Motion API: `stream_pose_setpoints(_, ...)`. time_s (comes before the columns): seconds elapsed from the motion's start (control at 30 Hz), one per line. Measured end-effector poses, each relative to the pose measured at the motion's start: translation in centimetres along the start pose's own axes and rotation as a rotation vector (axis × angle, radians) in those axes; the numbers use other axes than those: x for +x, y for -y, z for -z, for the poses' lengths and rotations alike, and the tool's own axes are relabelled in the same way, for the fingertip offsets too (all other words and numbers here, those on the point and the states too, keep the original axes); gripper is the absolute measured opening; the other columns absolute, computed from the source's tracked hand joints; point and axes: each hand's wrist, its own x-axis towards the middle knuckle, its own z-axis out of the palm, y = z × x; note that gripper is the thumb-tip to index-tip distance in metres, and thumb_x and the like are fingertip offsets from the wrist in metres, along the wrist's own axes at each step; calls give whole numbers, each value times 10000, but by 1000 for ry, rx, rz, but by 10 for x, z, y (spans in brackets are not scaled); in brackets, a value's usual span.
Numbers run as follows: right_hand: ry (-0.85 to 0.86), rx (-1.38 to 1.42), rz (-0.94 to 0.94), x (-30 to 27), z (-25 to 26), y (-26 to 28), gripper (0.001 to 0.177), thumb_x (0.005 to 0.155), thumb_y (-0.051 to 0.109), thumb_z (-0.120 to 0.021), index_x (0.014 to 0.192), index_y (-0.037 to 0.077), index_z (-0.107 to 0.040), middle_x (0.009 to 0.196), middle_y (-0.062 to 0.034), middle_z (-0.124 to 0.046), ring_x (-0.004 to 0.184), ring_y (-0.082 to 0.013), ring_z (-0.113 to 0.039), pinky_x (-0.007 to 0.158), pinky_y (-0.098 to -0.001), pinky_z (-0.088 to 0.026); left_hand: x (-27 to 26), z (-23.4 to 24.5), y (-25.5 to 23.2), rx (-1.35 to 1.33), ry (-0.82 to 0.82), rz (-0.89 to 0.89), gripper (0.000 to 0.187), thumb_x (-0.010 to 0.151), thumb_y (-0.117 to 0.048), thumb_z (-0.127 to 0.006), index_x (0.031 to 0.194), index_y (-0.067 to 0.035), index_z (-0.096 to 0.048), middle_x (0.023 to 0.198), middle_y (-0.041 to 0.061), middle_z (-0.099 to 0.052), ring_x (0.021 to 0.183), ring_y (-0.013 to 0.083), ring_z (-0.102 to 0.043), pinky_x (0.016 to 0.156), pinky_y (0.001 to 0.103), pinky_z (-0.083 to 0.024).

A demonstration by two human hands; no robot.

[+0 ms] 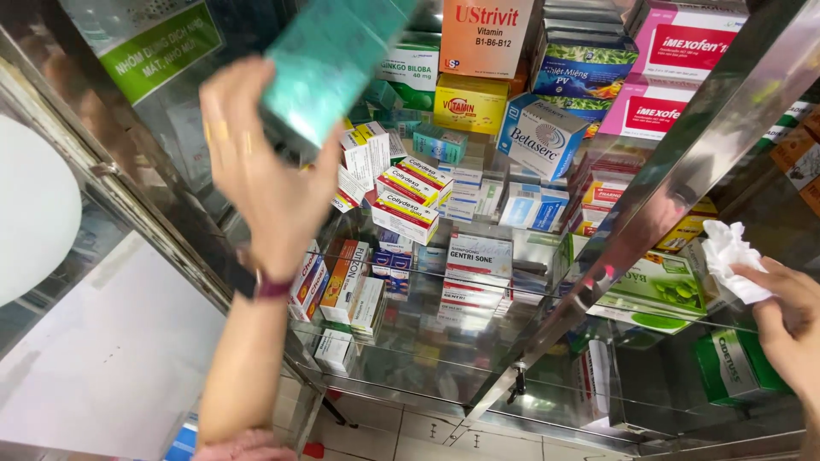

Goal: The person wipes medicine boxes with a tissue and rearranges them on the glass shelves of a display cabinet. They pick up individual boxes, wipe their surfaces, and place them back in stacks on the shelves.

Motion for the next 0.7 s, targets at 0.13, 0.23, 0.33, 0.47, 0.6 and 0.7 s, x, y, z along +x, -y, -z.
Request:
stream_pose_setpoints(0.13, -116, 9, -21, -20, -24, -65, 273, 1099, -71, -445, 1248, 14, -657, 1389, -227, -596, 1243, -277, -640, 1100, -359, -521, -59, 46, -47, -134, -40, -20, 759, 848, -80, -957, 1411, -94, -447, 1443, 171, -562, 1314, 341, -581, 1118, 446, -486)
stream_pose_setpoints(0.23, -114, 51, 111, -87, -17, -129, 247, 1027, 21, -529, 1226, 49, -672, 1365, -203, -615, 1247, -289, -638, 1113, -400, -488, -112, 52, -79, -381, -112, 107, 722, 738, -139, -907, 1299, -108, -453, 1336, 174, -545, 1266, 331, -626, 1040, 460, -562)
stream_pose_setpoints(0.33, -112, 89, 246, -190, -74, -117, 262, 955, 112, -613, 1204, 84, -687, 1340, -179, -635, 1250, -301, -636, 1126, -440, -454, -153, 37, -105, -383, -732, 202, 600, 830, -116, -862, 1326, -125, -525, 1246, 154, -660, 1060, 322, -797, 871, 476, -680)
stream_pose_setpoints(0.47, -105, 163, 406, -235, -176, 25, 333, 859, 234, -726, 1175, 131, -707, 1308, -147, -661, 1254, -316, -634, 1144, -495, -408, -203, 87, -106, -653, -147, 179, 580, 952, -216, -732, 1474, -157, -485, 1440, 158, -585, 1251, 373, -653, 1097, 510, -552)
stream_pose_setpoints(0.6, -92, 245, 573, -121, -188, 289, 437, 763, 356, -840, 1146, 178, -727, 1276, -116, -687, 1259, -331, -632, 1162, -549, -363, -258, 108, -96, -391, 402, 80, 571, 884, -318, -648, 1418, -134, -563, 1297, 205, -683, 1200, 412, -701, 1021, 435, -570)
stream_pose_setpoints(0.7, -48, 358, 601, -81, -174, 334, 339, 842, 193, -682, 1170, 154, -757, 1337, -172, -652, 1370, -398, -564, 1240, -602, -283, -292, 108, -87, -309, 419, 166, 501, 918, -316, -674, 1390, -167, -599, 1203, 192, -747, 1163, 343, -738, 975, 407, -605)
